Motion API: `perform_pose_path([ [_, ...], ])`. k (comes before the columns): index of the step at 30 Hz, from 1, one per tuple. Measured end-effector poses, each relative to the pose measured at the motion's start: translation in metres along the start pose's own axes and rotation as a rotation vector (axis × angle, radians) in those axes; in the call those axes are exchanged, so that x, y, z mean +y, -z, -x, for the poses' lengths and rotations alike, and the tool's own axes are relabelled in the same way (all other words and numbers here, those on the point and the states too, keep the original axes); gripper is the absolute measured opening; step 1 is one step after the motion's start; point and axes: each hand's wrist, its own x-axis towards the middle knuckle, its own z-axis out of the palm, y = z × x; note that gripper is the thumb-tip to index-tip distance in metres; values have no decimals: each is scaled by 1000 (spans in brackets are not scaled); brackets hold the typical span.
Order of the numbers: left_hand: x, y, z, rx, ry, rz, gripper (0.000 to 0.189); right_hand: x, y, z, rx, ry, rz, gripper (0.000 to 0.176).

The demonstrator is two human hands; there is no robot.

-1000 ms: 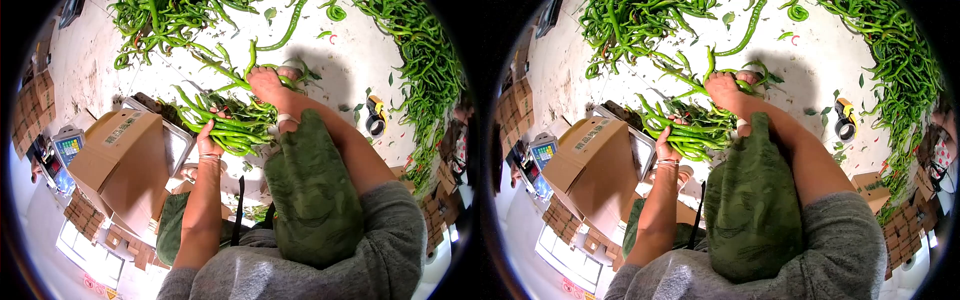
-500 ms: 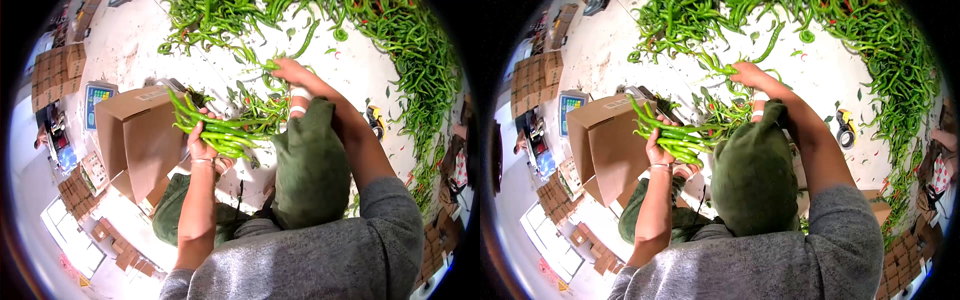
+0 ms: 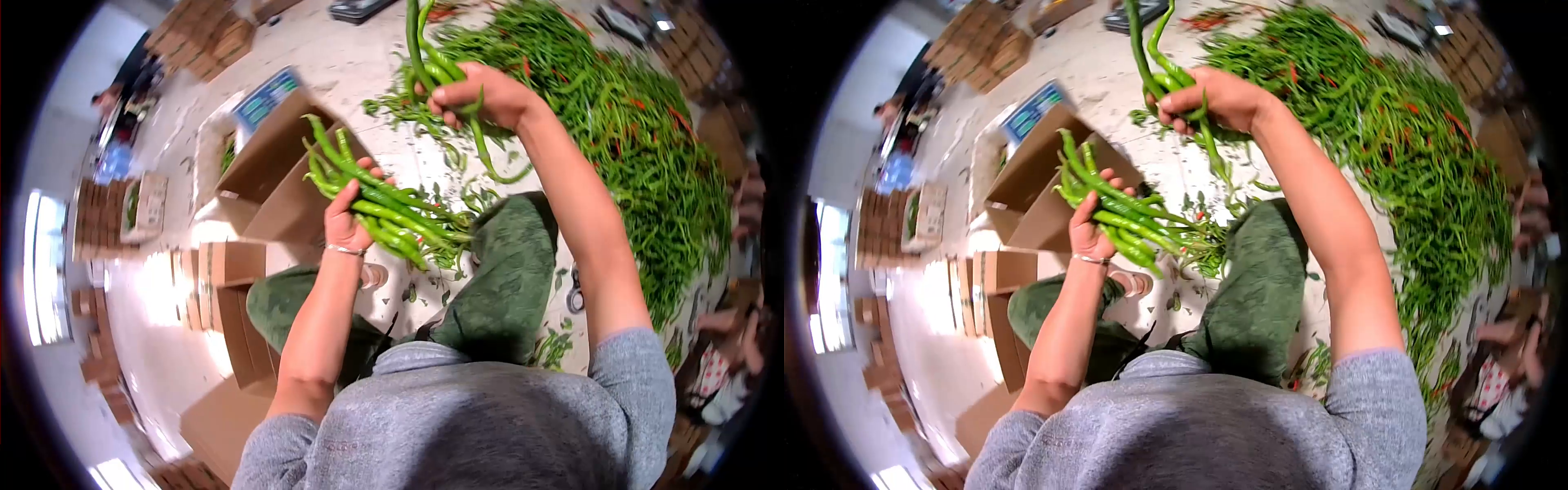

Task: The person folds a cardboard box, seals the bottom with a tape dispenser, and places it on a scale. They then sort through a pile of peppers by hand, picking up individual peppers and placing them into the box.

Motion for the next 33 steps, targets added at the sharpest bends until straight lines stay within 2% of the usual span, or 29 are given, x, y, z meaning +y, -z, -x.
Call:
perform_pose_path([
  [2, -1, -9, 19, 86, -65, 0, 43, 5, -52, -8, -5, -52, 157, 25],
  [4, -6, -18, 34, 129, -115, 47, 42, 22, -108, -13, 66, 5, 638, 23],
  [6, -11, -8, 50, 143, -62, 136, 40, 85, -135, -29, 130, 295, 1264, 22],
  [7, -13, -7, 59, 205, -94, 125, 39, 92, -158, -24, 165, 211, 1332, 18],
  [9, -16, -3, 79, 288, -120, 118, 40, 106, -189, -13, 103, 248, 1497, 19],
  [14, -17, -1, 111, 305, -182, 134, 43, 108, -216, 0, -72, 301, 1702, 25],
  [18, -5, 4, 109, 250, -150, 145, 38, 95, -212, 4, -186, 352, 1668, 39],
  [19, 0, -1, 108, 257, -152, 142, 35, 87, -211, 3, -235, 288, 1610, 50],
  [20, 6, 1, 107, 264, -143, 164, 38, 79, -212, 2, -228, 320, 1552, 51],
  [22, 27, -6, 100, 239, -261, 72, 43, 68, -214, -6, -214, 391, 1427, 55],
  [23, 35, -9, 98, 246, -267, 74, 46, 63, -214, -11, -218, 368, 1445, 56],
  [26, 54, -15, 90, 248, -336, 20, 47, 54, -217, -28, -187, 433, 1387, 55],
  [27, 60, -18, 86, 245, -376, 0, 46, 51, -219, -38, -145, 460, 1416, 49],
  [30, 84, -18, 71, 214, -447, 3, 43, 28, -222, -57, -22, 709, 1571, 39],
  [31, 95, -19, 66, 193, -479, 13, 42, 25, -220, -65, 13, 790, 1512, 32],
  [33, 115, -16, 56, 179, -580, -14, 39, 8, -214, -68, -65, 689, 1396, 41],
])
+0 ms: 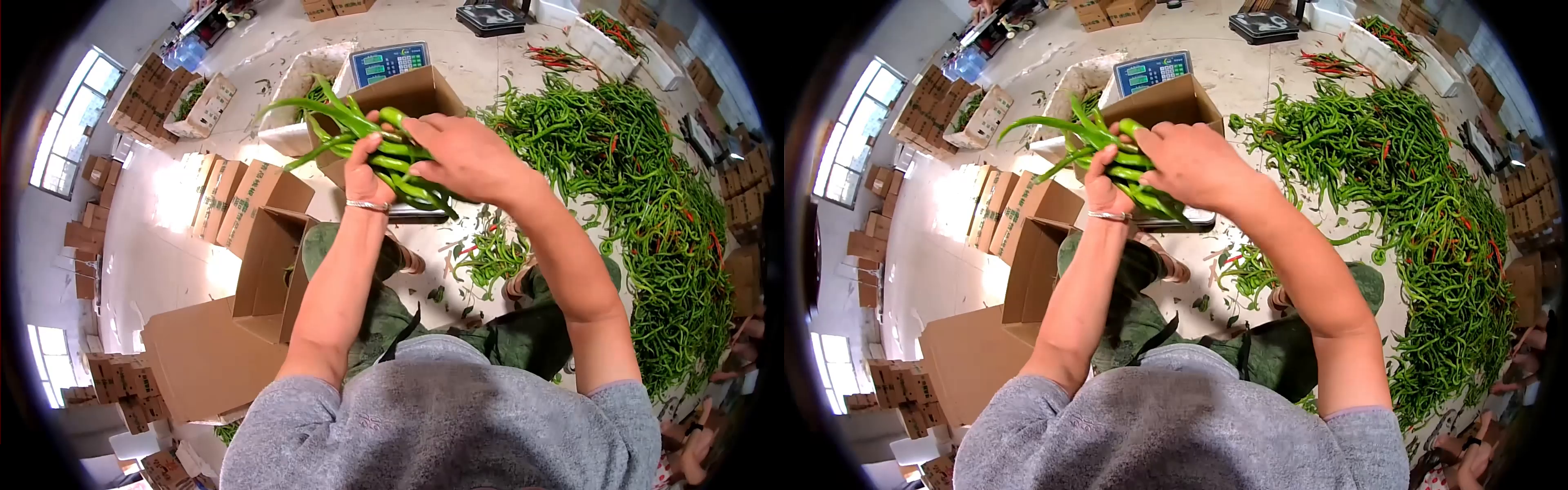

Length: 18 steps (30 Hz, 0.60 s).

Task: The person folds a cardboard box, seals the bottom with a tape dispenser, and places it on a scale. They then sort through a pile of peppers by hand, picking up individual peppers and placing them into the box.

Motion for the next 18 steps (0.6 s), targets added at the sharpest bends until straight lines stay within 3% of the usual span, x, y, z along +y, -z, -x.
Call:
perform_pose_path([
  [1, 8, 3, -10, -42, -33, -17, 38, 8, 6, 1, -21, 8, -103, 49],
  [5, 29, 18, -62, 24, -159, 35, 29, 46, 15, 23, 141, -1, -167, 49],
  [6, 35, 22, -76, 102, -159, -87, 24, 57, 16, 34, 133, -60, -134, 49],
  [7, 37, 23, -92, 262, -179, 17, 23, 69, 17, 44, 120, -118, -101, 48],
  [9, 34, 27, -112, 421, -176, -64, 26, 93, 10, 66, 163, -228, -196, 44],
  [11, 33, 62, -141, 524, -63, -36, 26, 114, 5, 89, 92, -448, -377, 42],
  [13, 24, 58, -143, 810, 152, -142, 36, 139, -10, 117, 99, -638, -506, 42],
  [15, 20, 66, -152, 947, 224, -304, 38, 160, -20, 133, 52, -698, -372, 40],
  [16, 20, 63, -163, 1125, 273, -164, 35, 165, -17, 137, -1, -689, -260, 39],
  [17, 12, 69, -153, 921, 133, -399, 30, 173, -14, 140, -57, -673, -142, 38],
  [18, 14, 89, -160, 751, 117, -479, 27, 183, -18, 144, 33, -700, -304, 37],
])
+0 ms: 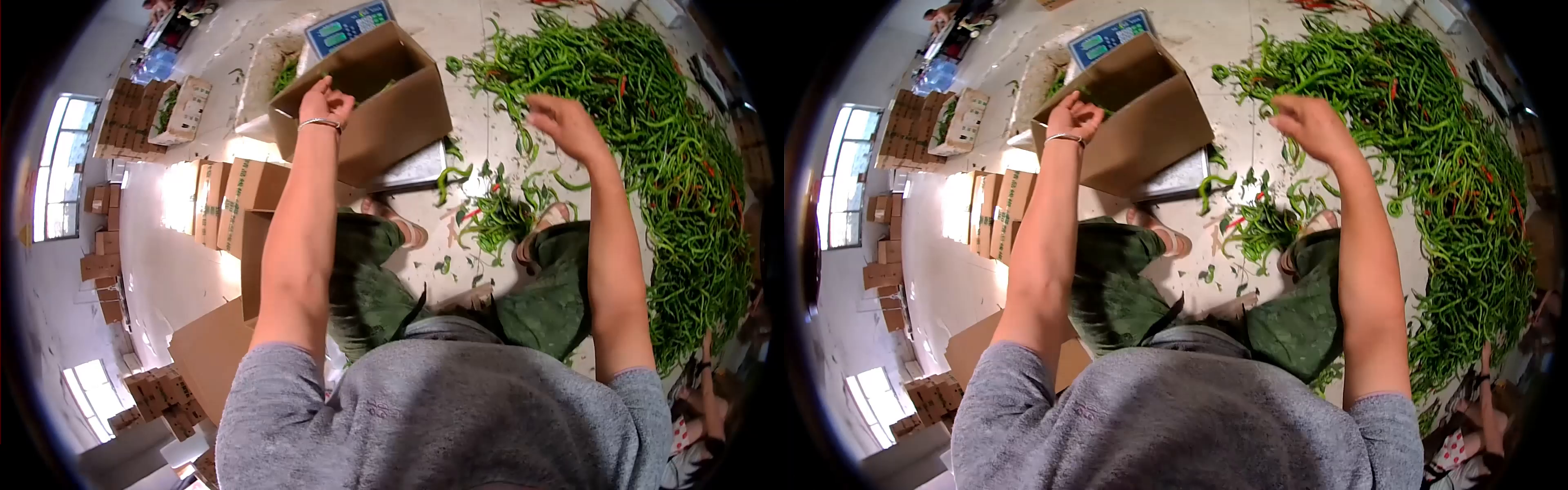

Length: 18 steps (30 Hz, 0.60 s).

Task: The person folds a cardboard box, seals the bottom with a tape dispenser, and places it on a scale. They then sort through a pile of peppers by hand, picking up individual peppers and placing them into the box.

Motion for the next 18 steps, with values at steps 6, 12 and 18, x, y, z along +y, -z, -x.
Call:
perform_pose_path([
  [6, -79, -1, 91, -546, -283, -509, 14, 17, 24, -13, 139, 40, 131, 38],
  [12, -263, 62, -7, -676, 114, -1244, 9, -34, 45, -11, 171, -109, 191, 21],
  [18, -437, 133, -21, -1162, 109, -1764, 29, -18, 86, 53, 678, -207, -241, 31],
])
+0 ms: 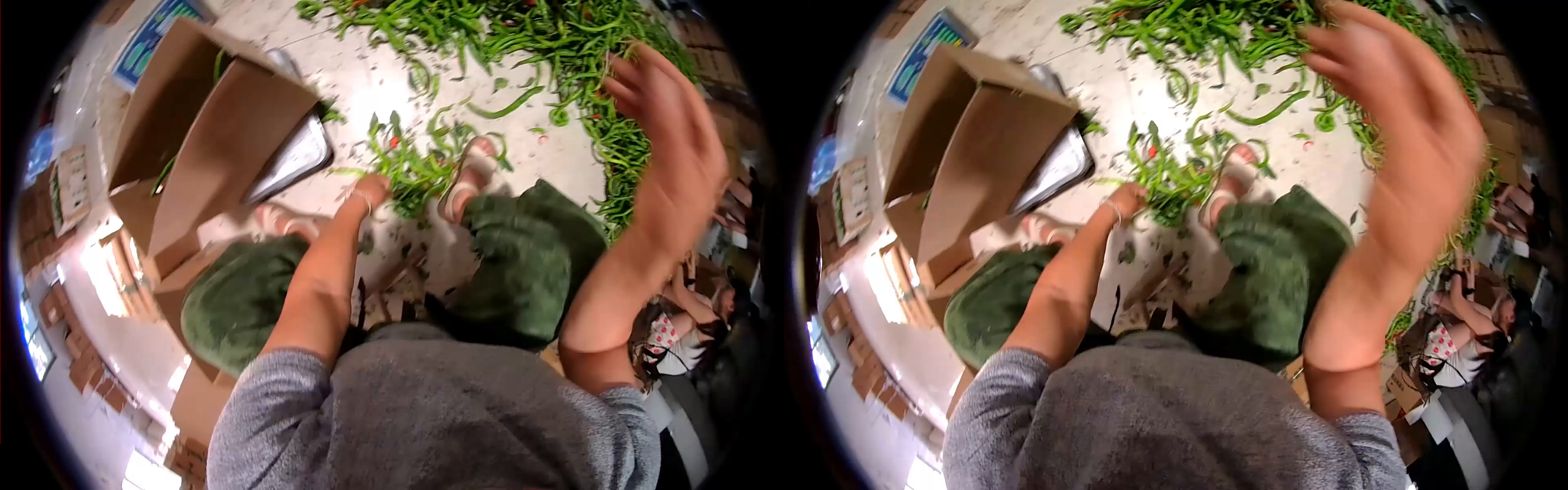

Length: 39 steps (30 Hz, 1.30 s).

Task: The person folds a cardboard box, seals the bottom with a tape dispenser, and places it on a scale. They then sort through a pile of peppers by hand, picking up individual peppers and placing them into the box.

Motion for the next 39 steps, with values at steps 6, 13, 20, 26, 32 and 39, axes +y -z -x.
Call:
perform_pose_path([
  [6, 54, 7, 11, -72, 199, -436, 47, 91, 88, -16, 284, -94, 103, 35],
  [13, 89, 53, 43, 374, -69, 109, 29, 430, 35, 37, -101, -827, 278, 28],
  [20, 261, 212, 168, 882, -284, 330, 31, 532, -60, 74, 72, -901, 649, 49],
  [26, 216, 340, 280, 1346, -489, -291, 58, 484, -57, 81, 121, -951, -635, 20],
  [32, 76, 336, 274, 1046, 301, -120, 35, 398, -43, 82, -278, -1068, -505, 30],
  [39, 159, 281, 201, 1237, 128, -221, 43, 511, 55, 53, 362, -525, 865, 50],
])
